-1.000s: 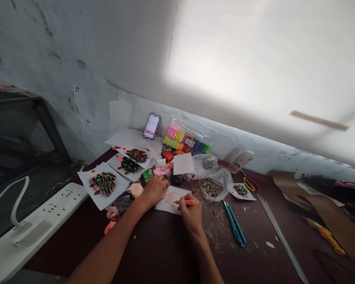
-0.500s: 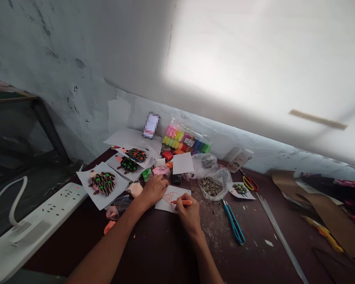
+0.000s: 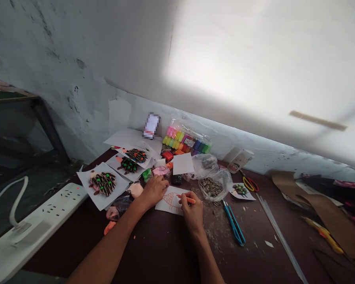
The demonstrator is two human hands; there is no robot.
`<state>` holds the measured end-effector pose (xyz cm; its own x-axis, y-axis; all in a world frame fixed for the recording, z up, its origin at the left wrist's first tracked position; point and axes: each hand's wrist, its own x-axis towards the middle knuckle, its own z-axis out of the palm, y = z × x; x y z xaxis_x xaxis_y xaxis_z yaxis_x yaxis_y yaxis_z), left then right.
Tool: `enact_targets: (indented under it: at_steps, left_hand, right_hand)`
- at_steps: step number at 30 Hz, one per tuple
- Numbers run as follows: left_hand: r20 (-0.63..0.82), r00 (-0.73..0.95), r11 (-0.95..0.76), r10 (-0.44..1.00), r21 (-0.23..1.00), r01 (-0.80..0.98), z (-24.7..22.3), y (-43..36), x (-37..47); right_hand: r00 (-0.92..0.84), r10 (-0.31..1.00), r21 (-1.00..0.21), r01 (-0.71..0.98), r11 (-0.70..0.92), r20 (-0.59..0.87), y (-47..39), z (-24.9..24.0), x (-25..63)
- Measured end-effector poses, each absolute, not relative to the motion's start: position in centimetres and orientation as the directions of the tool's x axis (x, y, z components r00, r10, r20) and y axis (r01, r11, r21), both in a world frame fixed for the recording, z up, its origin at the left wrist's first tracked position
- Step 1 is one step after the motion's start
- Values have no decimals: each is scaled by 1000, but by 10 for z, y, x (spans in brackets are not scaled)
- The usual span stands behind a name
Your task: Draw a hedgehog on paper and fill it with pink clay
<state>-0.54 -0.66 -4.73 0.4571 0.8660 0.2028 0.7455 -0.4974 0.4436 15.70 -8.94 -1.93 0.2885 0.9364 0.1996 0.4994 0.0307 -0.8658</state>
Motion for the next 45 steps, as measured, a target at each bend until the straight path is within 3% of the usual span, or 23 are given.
enact_targets:
  at_steps: [14,45]
  left_hand:
    - [193,467,-500,863,452,739,-51,-4,-6]
    - [207,457,-500,865,426,754,-47,-7,-5]
  right_hand:
    - [212,958,-847,529,55,195,-87,-24,158]
    - [242,950,-838,544,34,196,-89,-25,159]
